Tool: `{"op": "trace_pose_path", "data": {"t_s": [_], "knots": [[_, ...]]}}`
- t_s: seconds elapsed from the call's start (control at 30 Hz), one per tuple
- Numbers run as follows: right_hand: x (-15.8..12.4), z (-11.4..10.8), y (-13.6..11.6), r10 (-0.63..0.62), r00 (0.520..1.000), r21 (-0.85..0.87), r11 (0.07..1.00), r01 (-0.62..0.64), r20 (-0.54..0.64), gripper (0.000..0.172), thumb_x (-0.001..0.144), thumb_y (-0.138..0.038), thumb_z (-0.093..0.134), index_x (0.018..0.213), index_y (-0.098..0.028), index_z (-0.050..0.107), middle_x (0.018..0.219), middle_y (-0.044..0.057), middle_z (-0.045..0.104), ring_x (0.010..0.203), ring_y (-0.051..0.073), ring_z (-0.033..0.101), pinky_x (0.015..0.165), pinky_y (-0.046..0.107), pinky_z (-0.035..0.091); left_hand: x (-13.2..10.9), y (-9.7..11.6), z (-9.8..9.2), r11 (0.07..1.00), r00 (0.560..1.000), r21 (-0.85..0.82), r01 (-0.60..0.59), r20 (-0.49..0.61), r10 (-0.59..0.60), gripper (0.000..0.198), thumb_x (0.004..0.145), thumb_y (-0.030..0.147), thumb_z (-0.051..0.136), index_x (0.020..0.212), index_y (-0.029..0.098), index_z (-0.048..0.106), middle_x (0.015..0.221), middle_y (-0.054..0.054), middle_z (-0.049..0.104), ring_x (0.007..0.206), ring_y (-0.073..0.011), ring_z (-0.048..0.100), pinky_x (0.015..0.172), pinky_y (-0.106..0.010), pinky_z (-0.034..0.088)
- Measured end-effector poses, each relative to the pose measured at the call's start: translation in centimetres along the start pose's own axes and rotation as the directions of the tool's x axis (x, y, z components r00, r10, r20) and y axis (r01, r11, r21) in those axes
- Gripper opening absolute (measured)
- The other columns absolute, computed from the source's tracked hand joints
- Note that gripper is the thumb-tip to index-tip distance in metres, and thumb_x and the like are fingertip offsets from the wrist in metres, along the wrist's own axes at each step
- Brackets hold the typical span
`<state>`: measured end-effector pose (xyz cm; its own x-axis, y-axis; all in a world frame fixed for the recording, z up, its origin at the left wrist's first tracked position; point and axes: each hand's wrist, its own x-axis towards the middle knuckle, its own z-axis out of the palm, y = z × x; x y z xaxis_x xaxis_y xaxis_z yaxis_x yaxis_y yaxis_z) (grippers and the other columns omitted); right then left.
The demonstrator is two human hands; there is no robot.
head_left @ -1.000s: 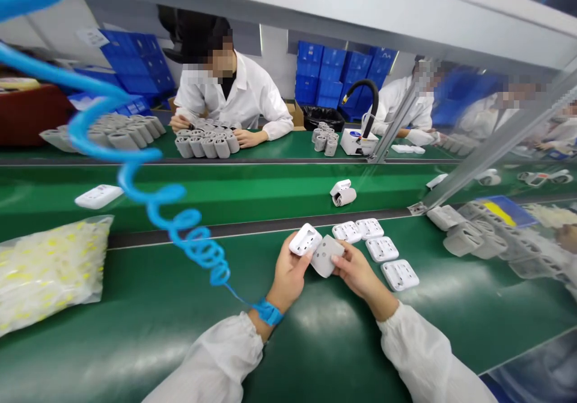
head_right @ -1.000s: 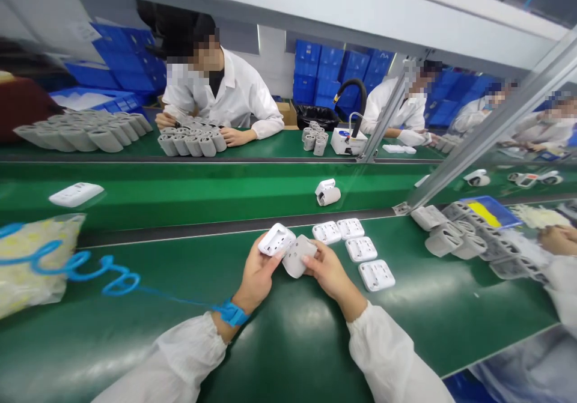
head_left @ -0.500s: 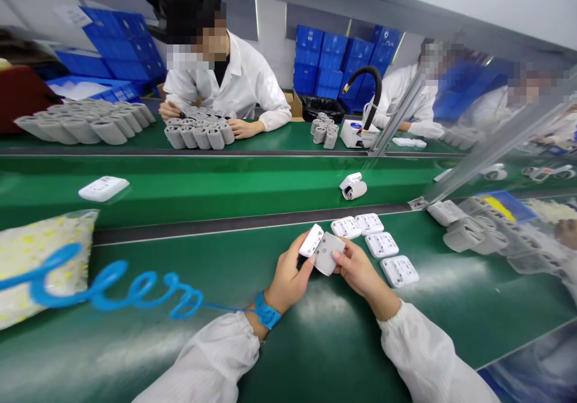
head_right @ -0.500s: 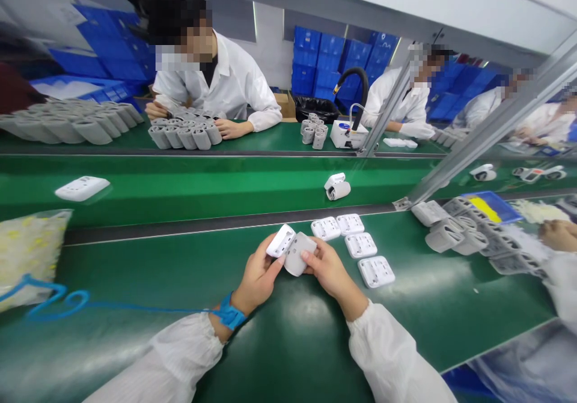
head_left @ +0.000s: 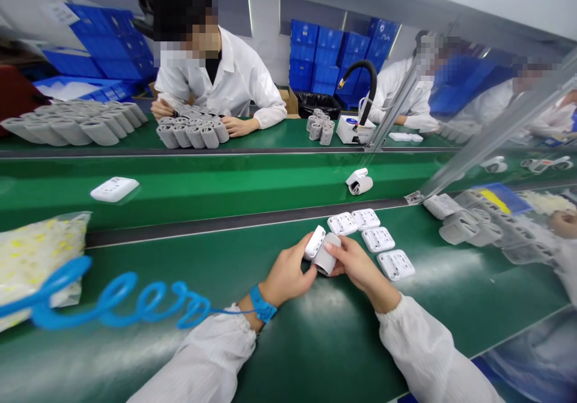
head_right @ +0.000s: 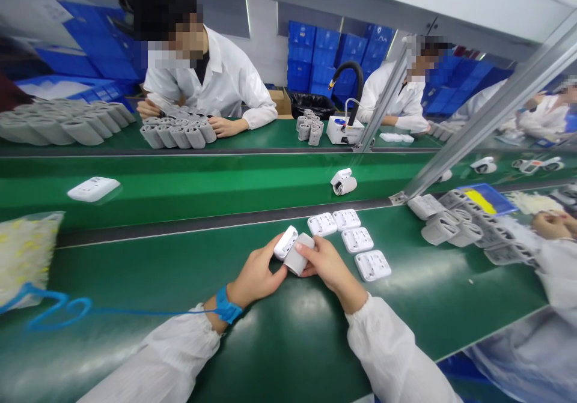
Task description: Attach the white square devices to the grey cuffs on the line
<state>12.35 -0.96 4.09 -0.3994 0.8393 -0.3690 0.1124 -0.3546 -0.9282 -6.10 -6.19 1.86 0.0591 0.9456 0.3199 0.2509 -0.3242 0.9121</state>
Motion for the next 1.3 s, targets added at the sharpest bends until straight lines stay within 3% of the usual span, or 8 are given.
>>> {"op": "trace_pose_path", "data": {"t_s": [0.33, 0.53, 0.7, 0.77, 0.87, 1.0, 1.2, 1.3], "knots": [[0.1, -0.2, 0.2, 0.035, 0.999, -0.175, 0.984, -0.037, -0.015, 0.052, 0.082, -0.065, 0.066, 0.100, -0.016, 0.060, 0.064, 0.007, 0.071, 0.048, 0.019, 0.068, 0.038, 0.023, 0.052, 0.4, 0.3, -0.5, 0.997, 0.995, 0.069, -0.030, 0.092, 0.024, 0.071, 0.072, 0.010, 0.063, 0.140, 0.027, 0.052, 0.119, -0.004, 0.071, 0.099, -0.0252, 0.069, 0.090, -0.035, 0.052], [-0.6, -0.1, 0.4, -0.063, 0.998, -0.334, 0.941, 0.064, 0.014, 0.057, 0.086, -0.074, 0.051, 0.088, -0.017, 0.058, 0.056, 0.005, 0.067, 0.038, 0.017, 0.061, 0.033, 0.022, 0.042, 0.8, -0.6, -0.1, 0.971, 0.985, -0.173, 0.168, -0.018, -0.174, 0.055, 0.067, 0.016, 0.073, 0.121, 0.023, 0.065, 0.113, -0.008, 0.073, 0.102, -0.0288, 0.068, 0.094, -0.041, 0.052], [-1.3, -1.2, -0.6, -0.284, 0.959, -0.208, 0.940, 0.272, -0.029, 0.050, 0.091, -0.066, 0.048, 0.075, -0.019, 0.057, 0.047, -0.002, 0.055, 0.035, 0.010, 0.046, 0.036, 0.021, 0.034, 1.0, -0.3, 0.3, 0.597, 0.926, -0.722, 0.350, 0.173, -0.334, 0.057, 0.066, 0.034, 0.082, 0.118, 0.018, 0.063, 0.109, -0.013, 0.072, 0.095, -0.0322, 0.071, 0.080, -0.045, 0.059], [-1.5, -1.2, -0.8, -0.392, 0.918, -0.101, 0.917, 0.386, -0.059, 0.032, 0.085, -0.052, 0.065, 0.089, -0.020, 0.062, 0.065, -0.001, 0.061, 0.050, 0.012, 0.054, 0.045, 0.022, 0.043, 0.9, 0.2, 0.4, 0.433, 0.894, -0.792, 0.430, 0.307, -0.327, 0.056, 0.069, 0.037, 0.080, 0.119, 0.019, 0.062, 0.109, -0.013, 0.072, 0.091, -0.0327, 0.071, 0.071, -0.045, 0.061], [-1.6, -0.6, -0.7, -0.418, 0.906, 0.084, 0.907, 0.413, 0.059, 0.040, 0.080, -0.036, 0.073, 0.116, -0.026, 0.060, 0.105, 0.005, 0.063, 0.082, 0.017, 0.063, 0.061, 0.026, 0.052, 0.6, 0.6, 0.2, 0.340, 0.872, -0.809, 0.479, 0.394, -0.292, 0.053, 0.069, 0.037, 0.081, 0.117, 0.020, 0.063, 0.110, -0.012, 0.071, 0.089, -0.0318, 0.072, 0.068, -0.044, 0.062], [-1.7, -0.4, -0.6, -0.356, 0.923, 0.109, 0.933, 0.343, 0.142, 0.044, 0.078, -0.025, 0.073, 0.120, -0.026, 0.058, 0.114, 0.007, 0.062, 0.096, 0.020, 0.063, 0.063, 0.024, 0.052, 0.6, 0.7, 0.0, 0.359, 0.856, -0.784, 0.507, 0.409, -0.316, 0.055, 0.065, 0.033, 0.084, 0.115, 0.021, 0.064, 0.107, -0.011, 0.071, 0.086, -0.0301, 0.071, 0.068, -0.041, 0.062], [-1.7, -1.4, -0.5, -0.220, 0.932, 0.104, 0.975, 0.198, 0.287, 0.057, 0.077, -0.020, 0.073, 0.129, -0.029, 0.051, 0.110, 0.005, 0.069, 0.075, 0.016, 0.068, 0.060, 0.025, 0.054, 0.8, 0.4, 0.4, 0.549, 0.907, -0.726, 0.413, 0.277, -0.317, 0.055, 0.058, 0.020, 0.089, 0.109, 0.018, 0.067, 0.105, -0.008, 0.072, 0.090, -0.0222, 0.069, 0.077, -0.029, 0.056], [-1.3, -1.8, 0.2, -0.253, 0.928, 0.030, 0.967, 0.255, 0.273, 0.061, 0.077, -0.020, 0.074, 0.133, -0.029, 0.051, 0.121, 0.007, 0.067, 0.092, 0.021, 0.071, 0.075, 0.031, 0.057, 0.9, -0.1, 0.6, 0.654, 0.924, -0.653, 0.381, 0.257, -0.282, 0.056, 0.060, 0.017, 0.088, 0.111, 0.018, 0.066, 0.111, -0.009, 0.071, 0.098, -0.0224, 0.068, 0.082, -0.027, 0.054]]}}
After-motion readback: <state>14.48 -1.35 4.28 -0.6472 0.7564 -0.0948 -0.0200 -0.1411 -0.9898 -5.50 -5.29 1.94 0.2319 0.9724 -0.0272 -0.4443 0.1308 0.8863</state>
